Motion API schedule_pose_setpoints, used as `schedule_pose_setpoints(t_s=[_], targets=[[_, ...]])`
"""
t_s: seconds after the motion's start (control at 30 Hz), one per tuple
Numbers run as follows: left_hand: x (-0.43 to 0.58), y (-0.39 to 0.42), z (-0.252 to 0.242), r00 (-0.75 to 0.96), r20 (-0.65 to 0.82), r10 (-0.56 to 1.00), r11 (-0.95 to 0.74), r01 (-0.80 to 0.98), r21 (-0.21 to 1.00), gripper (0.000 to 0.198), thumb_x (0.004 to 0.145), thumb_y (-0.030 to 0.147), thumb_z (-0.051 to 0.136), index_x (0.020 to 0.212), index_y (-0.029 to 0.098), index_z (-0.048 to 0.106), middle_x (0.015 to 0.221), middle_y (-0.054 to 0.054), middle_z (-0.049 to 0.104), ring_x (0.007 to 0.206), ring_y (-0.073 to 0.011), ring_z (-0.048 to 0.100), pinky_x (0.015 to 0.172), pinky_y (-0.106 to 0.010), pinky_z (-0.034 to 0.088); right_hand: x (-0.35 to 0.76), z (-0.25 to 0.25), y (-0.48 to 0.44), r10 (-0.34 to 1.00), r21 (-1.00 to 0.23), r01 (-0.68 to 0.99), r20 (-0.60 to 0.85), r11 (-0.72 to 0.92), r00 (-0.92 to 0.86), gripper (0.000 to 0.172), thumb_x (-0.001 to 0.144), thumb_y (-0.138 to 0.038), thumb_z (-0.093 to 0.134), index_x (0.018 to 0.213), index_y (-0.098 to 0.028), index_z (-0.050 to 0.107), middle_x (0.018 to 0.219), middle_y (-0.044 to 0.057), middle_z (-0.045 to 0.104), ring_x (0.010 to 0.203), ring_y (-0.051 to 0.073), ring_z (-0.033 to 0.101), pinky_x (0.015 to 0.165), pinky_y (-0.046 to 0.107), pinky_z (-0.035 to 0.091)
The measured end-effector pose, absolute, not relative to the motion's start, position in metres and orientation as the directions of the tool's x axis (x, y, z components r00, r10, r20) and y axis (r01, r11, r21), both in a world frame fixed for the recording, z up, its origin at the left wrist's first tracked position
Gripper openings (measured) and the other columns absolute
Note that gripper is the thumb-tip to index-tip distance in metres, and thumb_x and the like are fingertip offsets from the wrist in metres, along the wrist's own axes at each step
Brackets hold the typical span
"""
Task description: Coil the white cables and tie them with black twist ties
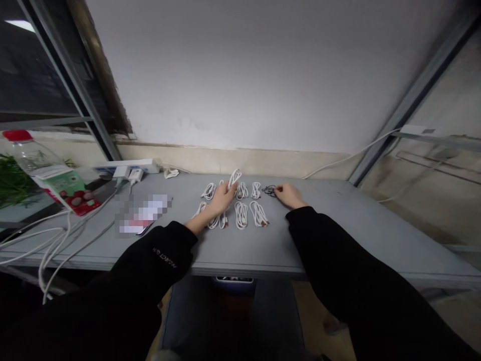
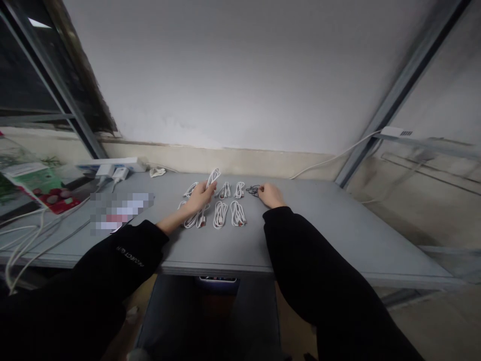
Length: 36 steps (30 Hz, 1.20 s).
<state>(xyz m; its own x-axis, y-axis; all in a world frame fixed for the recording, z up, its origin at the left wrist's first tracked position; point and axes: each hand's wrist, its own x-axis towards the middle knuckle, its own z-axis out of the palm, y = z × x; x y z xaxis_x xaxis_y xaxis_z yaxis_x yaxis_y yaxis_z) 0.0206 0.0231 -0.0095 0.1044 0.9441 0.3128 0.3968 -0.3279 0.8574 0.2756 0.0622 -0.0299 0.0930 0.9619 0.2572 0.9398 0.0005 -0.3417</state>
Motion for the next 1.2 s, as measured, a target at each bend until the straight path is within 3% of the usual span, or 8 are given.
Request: schedule_pose_setpoints(t_s=[0.57,0.73,0.87,1.03,1.2], targets=[[0.020,0.020,-0.006,0.120,0.355,0.927,-0.371,0.420,0.828,0.032,0.091,0.035,0.041,0.063,0.020,0.041,0.050,0.004,0.043,0.050,-0.0114,0.040,0.052,-0.025,0.032,0.277,-0.030,0.063,0.940,-0.348,0.937,0.318,-0.006,0.124,0.023,0.086,-0.029,0.054,0.095,-0.021,0.074,0.097,0.009,0.072,0.095,0.026,0.065,0.075,0.032,0.048],[0.022,0.018,-0.005,0.098,0.349,0.932,-0.357,0.408,0.840,0.032,0.090,0.034,0.043,0.061,0.021,0.041,0.051,0.004,0.042,0.051,-0.0119,0.041,0.054,-0.025,0.033,0.270,-0.034,0.065,0.869,-0.256,0.945,0.492,0.205,-0.055,0.026,0.085,-0.030,0.060,0.105,-0.020,0.073,0.107,0.012,0.066,0.107,0.028,0.056,0.088,0.036,0.046],[0.023,0.017,-0.004,0.106,0.340,0.934,-0.354,0.391,0.850,0.031,0.090,0.034,0.043,0.062,0.021,0.041,0.052,0.004,0.043,0.051,-0.0119,0.041,0.053,-0.025,0.033,0.262,-0.041,0.068,0.851,-0.170,0.914,0.458,0.367,-0.256,0.024,0.086,-0.026,0.059,0.104,-0.020,0.074,0.107,0.011,0.064,0.104,0.025,0.053,0.094,0.037,0.042],[0.022,0.018,-0.006,0.116,0.344,0.932,-0.361,0.397,0.844,0.031,0.090,0.035,0.042,0.062,0.021,0.039,0.054,0.005,0.042,0.050,-0.0108,0.039,0.052,-0.024,0.032,0.261,-0.045,0.073,0.848,-0.167,0.907,0.451,0.386,-0.277,0.017,0.086,-0.022,0.058,0.087,-0.020,0.075,0.105,0.011,0.064,0.101,0.024,0.053,0.093,0.037,0.041],[0.021,0.021,-0.009,0.095,0.347,0.933,-0.355,0.396,0.847,0.029,0.090,0.037,0.043,0.066,0.020,0.042,0.056,0.005,0.043,0.050,-0.0106,0.039,0.050,-0.024,0.031,0.261,-0.043,0.074,0.856,-0.220,0.902,0.457,0.373,-0.242,0.017,0.086,-0.017,0.054,0.089,-0.016,0.071,0.099,0.012,0.067,0.099,0.024,0.056,0.092,0.036,0.042]])
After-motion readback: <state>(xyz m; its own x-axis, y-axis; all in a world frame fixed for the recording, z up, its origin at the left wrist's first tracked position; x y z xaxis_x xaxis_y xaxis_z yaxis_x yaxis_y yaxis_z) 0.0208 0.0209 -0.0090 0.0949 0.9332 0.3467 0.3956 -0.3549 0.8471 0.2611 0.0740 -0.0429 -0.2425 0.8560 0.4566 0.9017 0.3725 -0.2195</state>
